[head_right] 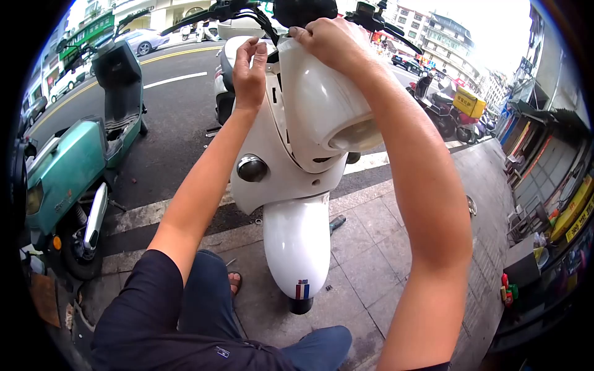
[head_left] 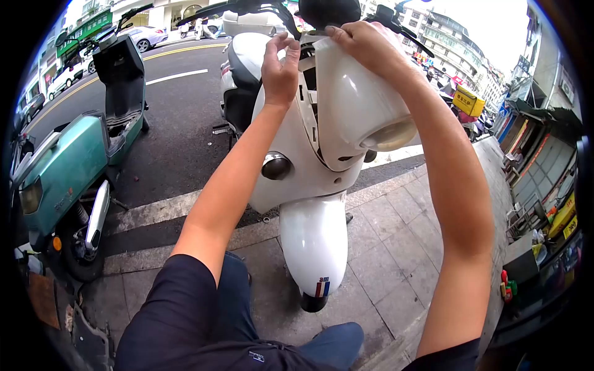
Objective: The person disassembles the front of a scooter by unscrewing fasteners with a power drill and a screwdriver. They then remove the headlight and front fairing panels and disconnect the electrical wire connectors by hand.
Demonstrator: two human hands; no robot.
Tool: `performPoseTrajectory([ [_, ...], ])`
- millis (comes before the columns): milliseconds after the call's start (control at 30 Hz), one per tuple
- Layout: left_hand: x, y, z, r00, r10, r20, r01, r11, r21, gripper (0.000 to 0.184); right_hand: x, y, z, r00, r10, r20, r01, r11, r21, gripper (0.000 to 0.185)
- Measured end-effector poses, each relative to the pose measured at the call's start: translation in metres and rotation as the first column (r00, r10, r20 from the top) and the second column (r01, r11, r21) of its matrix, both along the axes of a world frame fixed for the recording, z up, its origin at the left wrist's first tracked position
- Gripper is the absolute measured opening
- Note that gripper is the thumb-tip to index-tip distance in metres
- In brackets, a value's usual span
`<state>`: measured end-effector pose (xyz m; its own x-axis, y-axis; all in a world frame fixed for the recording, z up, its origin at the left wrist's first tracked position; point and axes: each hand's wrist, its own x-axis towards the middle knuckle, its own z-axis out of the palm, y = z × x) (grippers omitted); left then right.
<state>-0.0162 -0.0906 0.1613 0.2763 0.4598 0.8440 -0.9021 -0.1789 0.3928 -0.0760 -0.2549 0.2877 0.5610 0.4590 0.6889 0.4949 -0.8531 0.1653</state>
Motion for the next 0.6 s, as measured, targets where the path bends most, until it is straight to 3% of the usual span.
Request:
performPoseTrajectory([
  [100,-0.015,0.003,-0.006,0.98,-0.158,-0.118,0.156,0.987,-0.025,0.042,-0.003,-0.014,0.006,0.986,0.131,-0.102,-0.125,0.99,0.062,0.055],
  [233,-0.066,-0.012,-0.032,0.878,-0.471,-0.079,0.439,0.861,-0.257,0.03,-0.006,-0.041,0.013,0.994,0.092,-0.051,-0.089,0.995,0.053,0.058],
  [267,-0.081,-0.022,-0.047,0.874,-0.481,-0.073,0.446,0.852,-0.276,0.027,-0.011,-0.049,0.012,0.99,0.142,-0.022,-0.137,0.981,0.138,0.059],
  [333,-0.109,-0.042,-0.087,0.861,-0.496,-0.11,0.44,0.836,-0.328,0.025,-0.023,-0.069,0.025,0.996,0.041,-0.078,-0.025,0.98,0.197,0.058],
  [367,-0.115,-0.052,-0.109,0.851,-0.502,-0.152,0.424,0.829,-0.363,0.025,-0.028,-0.079,0.027,0.998,0.065,-0.027,-0.055,0.958,0.28,0.06],
  [400,-0.119,-0.063,-0.124,0.779,-0.599,-0.184,0.497,0.769,-0.401,0.025,-0.032,-0.094,0.036,0.998,0.054,-0.018,-0.047,0.959,0.281,0.064],
  [433,-0.122,-0.075,-0.136,0.693,-0.689,-0.214,0.562,0.702,-0.438,0.025,-0.036,-0.106,0.035,0.987,0.15,-0.053,-0.116,0.906,0.408,0.066],
  [500,-0.13,-0.092,-0.148,0.492,-0.789,-0.368,0.652,0.614,-0.445,0.027,-0.046,-0.135,0.029,0.993,0.117,0.011,-0.107,0.862,0.495,0.064],
  [600,-0.142,-0.105,-0.152,0.405,-0.791,-0.459,0.649,0.602,-0.465,0.027,-0.077,-0.179,-0.001,0.996,0.03,-0.087,0.017,0.869,0.495,0.053],
])
